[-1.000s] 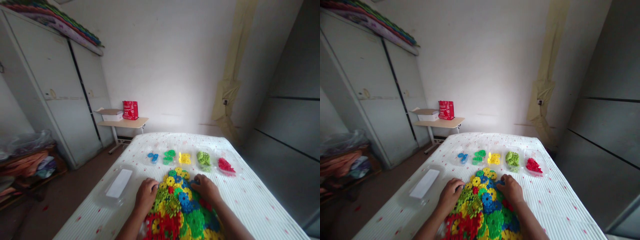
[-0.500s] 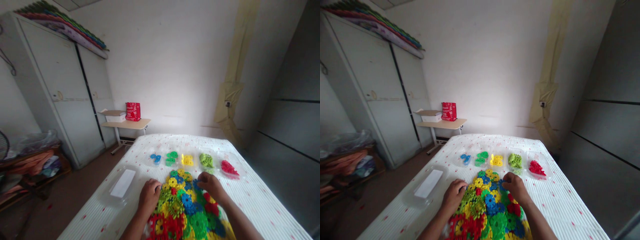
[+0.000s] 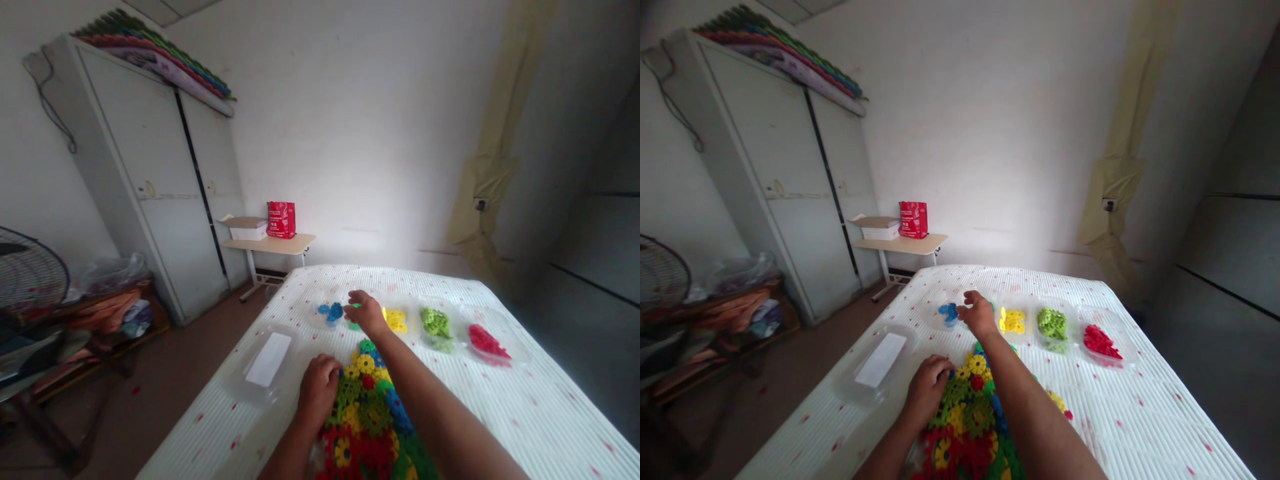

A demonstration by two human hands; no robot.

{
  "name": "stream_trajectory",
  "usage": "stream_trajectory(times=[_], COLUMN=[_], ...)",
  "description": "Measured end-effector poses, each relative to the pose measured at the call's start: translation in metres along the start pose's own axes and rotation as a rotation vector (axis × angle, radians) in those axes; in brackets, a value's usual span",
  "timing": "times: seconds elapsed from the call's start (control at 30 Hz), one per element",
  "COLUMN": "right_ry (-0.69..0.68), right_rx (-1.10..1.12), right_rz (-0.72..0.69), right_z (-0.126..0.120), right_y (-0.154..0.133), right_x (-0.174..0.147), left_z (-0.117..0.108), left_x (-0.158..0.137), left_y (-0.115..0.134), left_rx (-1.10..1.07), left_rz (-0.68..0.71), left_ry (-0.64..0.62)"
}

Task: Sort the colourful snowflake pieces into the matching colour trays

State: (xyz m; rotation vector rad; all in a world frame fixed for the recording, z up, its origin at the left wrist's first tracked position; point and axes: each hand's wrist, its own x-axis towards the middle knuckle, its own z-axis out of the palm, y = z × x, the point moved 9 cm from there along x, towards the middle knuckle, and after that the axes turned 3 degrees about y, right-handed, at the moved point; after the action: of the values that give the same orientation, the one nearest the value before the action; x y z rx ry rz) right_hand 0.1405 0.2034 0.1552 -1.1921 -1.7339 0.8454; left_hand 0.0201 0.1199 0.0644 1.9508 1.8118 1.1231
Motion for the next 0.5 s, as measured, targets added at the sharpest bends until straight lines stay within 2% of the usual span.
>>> stream_trajectory(times=[0.1,0.2,0.27,0.37,0.5], right_ry=[0.0,0.005,0.047,0.163,0.311], right_rx=[0.009,0.0,-0.021,-0.063,-0.204], right_rz=[-0.007,-0.01,-0.027,-0.033,0.049], right_z=[0.001,-0.014,-0.036,-0.083,-0.142], right_y=[0.002,0.014,0.026,0.052,0.088], right_x=[-0.005,-0.021,-0.037,-0.066,-0.107], left_z=[0.001,0.0,-0.001,-0.002,-0.008], left_x=[0.0,0.0,0.0,0.0,-0.003], left_y=[-0.002,-0.002,-0.002,-0.001,0.008], left_rx=[-0.01,-0.023,-0.043,-0.097,-0.092], left_rz=[-0.015,-0.016,-0.01,0.002,0.021], left_ry=[0.002,0.008,0.007,-0.01,-0.03])
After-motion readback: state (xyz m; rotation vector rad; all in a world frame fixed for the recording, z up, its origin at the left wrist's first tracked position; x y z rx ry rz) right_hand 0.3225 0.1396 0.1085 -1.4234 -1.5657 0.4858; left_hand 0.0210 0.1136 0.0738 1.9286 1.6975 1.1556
